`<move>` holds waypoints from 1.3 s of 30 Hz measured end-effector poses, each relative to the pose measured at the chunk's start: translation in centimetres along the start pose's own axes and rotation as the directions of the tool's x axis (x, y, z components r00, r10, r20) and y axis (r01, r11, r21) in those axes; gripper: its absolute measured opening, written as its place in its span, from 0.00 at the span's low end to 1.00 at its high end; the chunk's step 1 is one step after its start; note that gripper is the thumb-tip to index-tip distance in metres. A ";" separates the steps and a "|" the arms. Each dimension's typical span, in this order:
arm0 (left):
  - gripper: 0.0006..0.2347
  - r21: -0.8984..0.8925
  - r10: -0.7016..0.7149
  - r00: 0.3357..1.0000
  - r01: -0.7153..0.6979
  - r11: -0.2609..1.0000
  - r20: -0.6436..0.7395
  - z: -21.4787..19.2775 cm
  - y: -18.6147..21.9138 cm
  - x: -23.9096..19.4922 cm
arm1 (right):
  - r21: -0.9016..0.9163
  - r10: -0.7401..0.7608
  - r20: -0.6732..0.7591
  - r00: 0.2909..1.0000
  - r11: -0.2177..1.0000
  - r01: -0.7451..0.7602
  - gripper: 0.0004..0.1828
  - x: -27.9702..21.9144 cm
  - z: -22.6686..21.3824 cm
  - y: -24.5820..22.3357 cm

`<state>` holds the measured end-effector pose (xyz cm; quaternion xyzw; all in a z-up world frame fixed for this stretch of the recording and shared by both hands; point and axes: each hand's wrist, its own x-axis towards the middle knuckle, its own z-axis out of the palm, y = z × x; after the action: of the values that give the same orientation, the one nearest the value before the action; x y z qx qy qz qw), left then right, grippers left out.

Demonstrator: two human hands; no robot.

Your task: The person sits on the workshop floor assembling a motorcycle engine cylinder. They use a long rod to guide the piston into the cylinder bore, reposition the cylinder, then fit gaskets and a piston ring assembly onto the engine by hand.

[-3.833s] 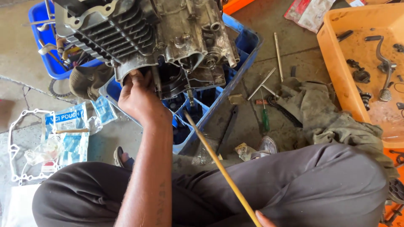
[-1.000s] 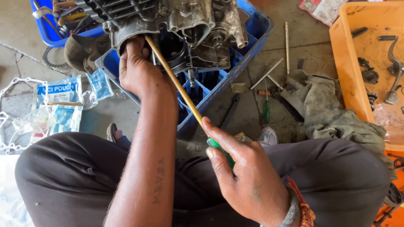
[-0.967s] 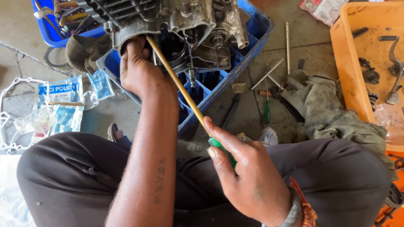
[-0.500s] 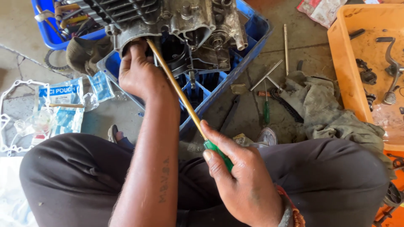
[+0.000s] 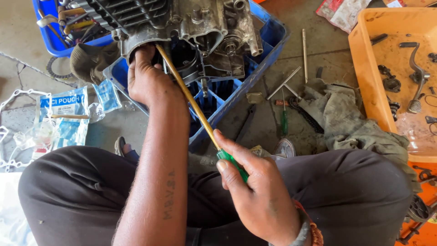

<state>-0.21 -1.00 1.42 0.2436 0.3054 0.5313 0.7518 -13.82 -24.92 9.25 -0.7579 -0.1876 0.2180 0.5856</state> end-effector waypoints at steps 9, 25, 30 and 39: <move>0.02 -0.062 -0.094 0.987 0.103 0.993 0.133 -1.3 0.2 1.2 | 0.041 0.022 0.010 1.000 0.999 -0.022 0.29 -5.7 0.8 5.2; 0.10 0.000 -0.278 0.946 0.282 0.959 0.167 -2.3 0.8 1.7 | 0.128 0.093 0.018 0.996 0.987 -0.094 0.30 -3.3 2.5 2.8; 0.10 0.020 -0.266 0.947 0.267 0.963 0.181 -2.8 0.7 2.0 | 0.077 0.072 0.000 0.997 0.994 -0.072 0.30 -3.5 3.3 2.9; 0.11 0.444 -0.269 0.935 0.144 0.884 0.233 -4.1 7.4 0.1 | 0.197 0.128 -0.075 0.989 0.974 -0.111 0.29 -4.4 9.3 4.7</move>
<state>-7.94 1.58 3.62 0.4400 0.3244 0.3280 0.7705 -22.44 -20.98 3.16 -0.7166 -0.0939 0.2367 0.6494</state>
